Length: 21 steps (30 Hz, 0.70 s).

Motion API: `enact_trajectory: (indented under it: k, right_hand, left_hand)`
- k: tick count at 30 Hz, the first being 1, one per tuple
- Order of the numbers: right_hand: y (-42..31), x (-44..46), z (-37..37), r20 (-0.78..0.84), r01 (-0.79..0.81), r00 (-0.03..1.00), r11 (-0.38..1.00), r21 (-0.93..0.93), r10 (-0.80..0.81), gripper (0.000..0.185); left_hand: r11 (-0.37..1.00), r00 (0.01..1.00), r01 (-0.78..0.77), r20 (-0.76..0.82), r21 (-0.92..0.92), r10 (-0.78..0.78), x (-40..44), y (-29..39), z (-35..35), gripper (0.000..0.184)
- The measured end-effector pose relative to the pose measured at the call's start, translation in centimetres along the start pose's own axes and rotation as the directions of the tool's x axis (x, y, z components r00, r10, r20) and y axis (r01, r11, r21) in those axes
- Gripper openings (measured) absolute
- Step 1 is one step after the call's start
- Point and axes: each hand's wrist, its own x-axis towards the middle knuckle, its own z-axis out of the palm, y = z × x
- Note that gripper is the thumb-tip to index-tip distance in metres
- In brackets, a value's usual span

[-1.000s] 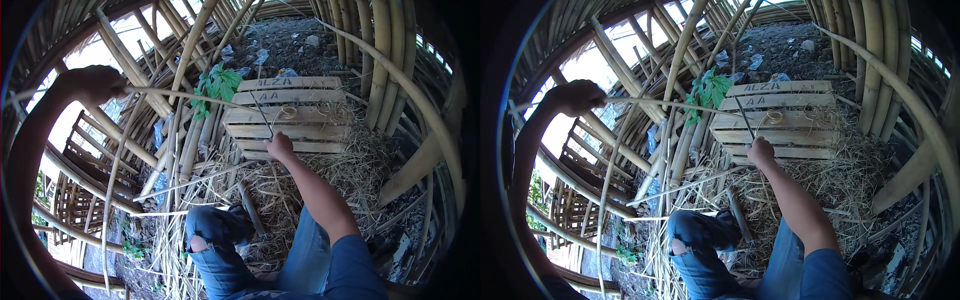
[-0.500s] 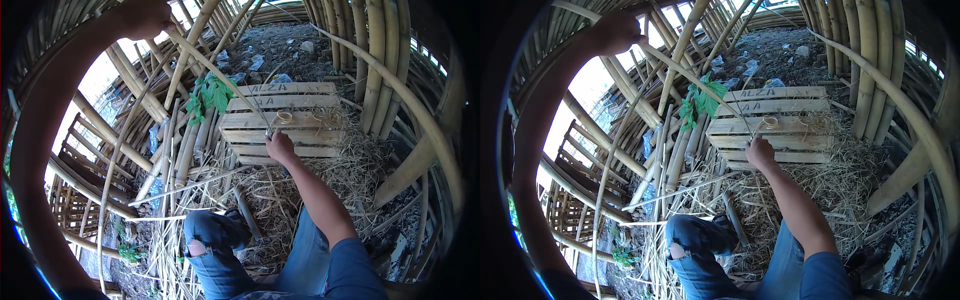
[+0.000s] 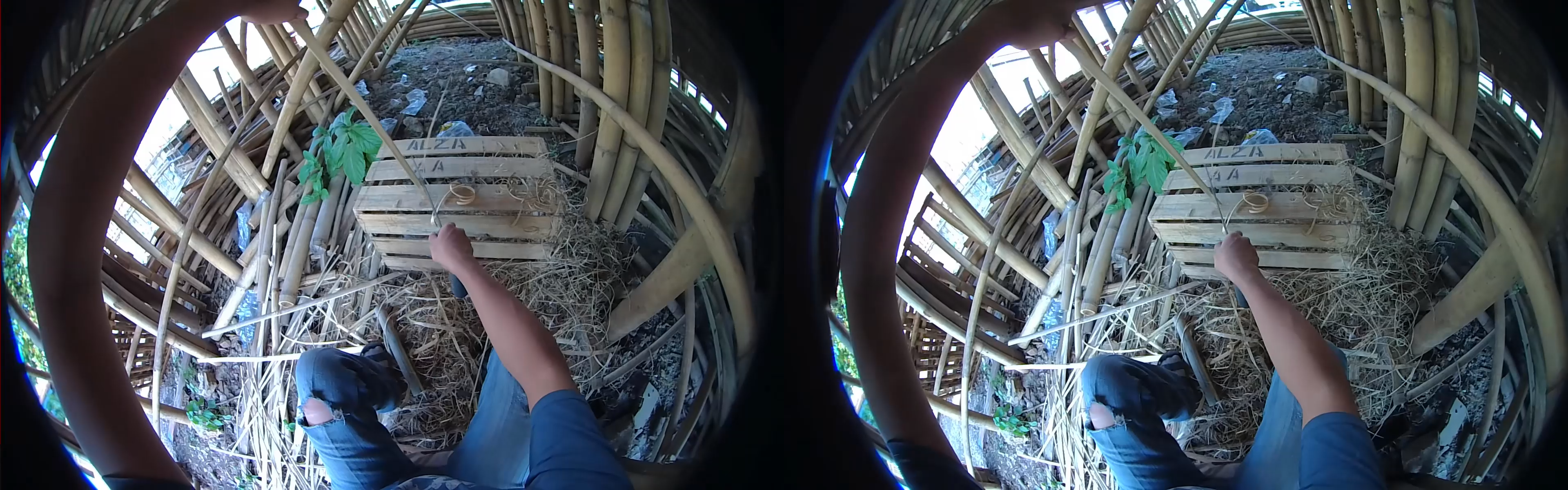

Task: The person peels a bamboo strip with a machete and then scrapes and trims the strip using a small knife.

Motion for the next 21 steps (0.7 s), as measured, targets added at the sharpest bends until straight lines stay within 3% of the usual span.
enact_trajectory:
  k: [1, 2, 5, 7, 9, 17, 19, 21]
  right_hand:
    - [-0.3, -0.1, -0.3, 0.008, 0.008, 1.000, 0.999, 0.048, -0.009, 0.041]
    - [-0.6, -0.1, -0.7, 0.011, 0.007, 1.000, 0.999, 0.045, -0.008, 0.041]
    - [-1.1, -0.8, -1.8, -0.113, 0.078, 0.991, 0.994, 0.074, -0.069, 0.038]
    - [-1.8, -1.6, -2.7, -0.111, 0.087, 0.991, 0.991, 0.101, -0.076, 0.038]
    - [-2.2, -1.9, -2.6, -0.110, 0.094, 0.991, 0.987, 0.128, -0.081, 0.038]
    - [-1.6, -1.9, -1.7, -0.131, 0.096, 0.987, 0.994, 0.051, -0.089, 0.039]
    - [-2.2, -2.4, -2.5, -0.143, 0.116, 0.984, 0.990, 0.076, -0.104, 0.040]
    - [-2.4, -2.4, -2.6, -0.153, 0.129, 0.982, 0.986, 0.101, -0.113, 0.041]
  left_hand:
    - [0.997, 1.000, -0.011, 0.002, 0.072, 0.011, 0.1, 0.2, -0.4, 0.055]
    - [0.998, 1.000, -0.012, 0.005, 0.069, 0.011, 0.3, 0.1, -0.3, 0.055]
    - [0.999, 0.999, -0.022, -0.038, 0.037, 0.023, 0.8, -0.1, 0.0, 0.043]
    - [0.989, 0.996, -0.074, 0.059, 0.128, 0.067, 0.9, -0.3, -0.2, 0.033]
    - [0.991, 0.997, -0.067, 0.034, 0.118, 0.064, 0.9, -0.3, -0.1, 0.031]
    - [0.996, 0.999, -0.031, 0.017, 0.079, 0.030, 0.4, 0.3, -1.0, 0.035]
    - [0.997, 0.993, -0.056, 0.103, 0.054, 0.050, -0.1, 0.5, -1.8, 0.041]
    - [0.998, 0.998, -0.042, 0.039, 0.048, 0.040, 0.3, 0.3, -0.7, 0.041]
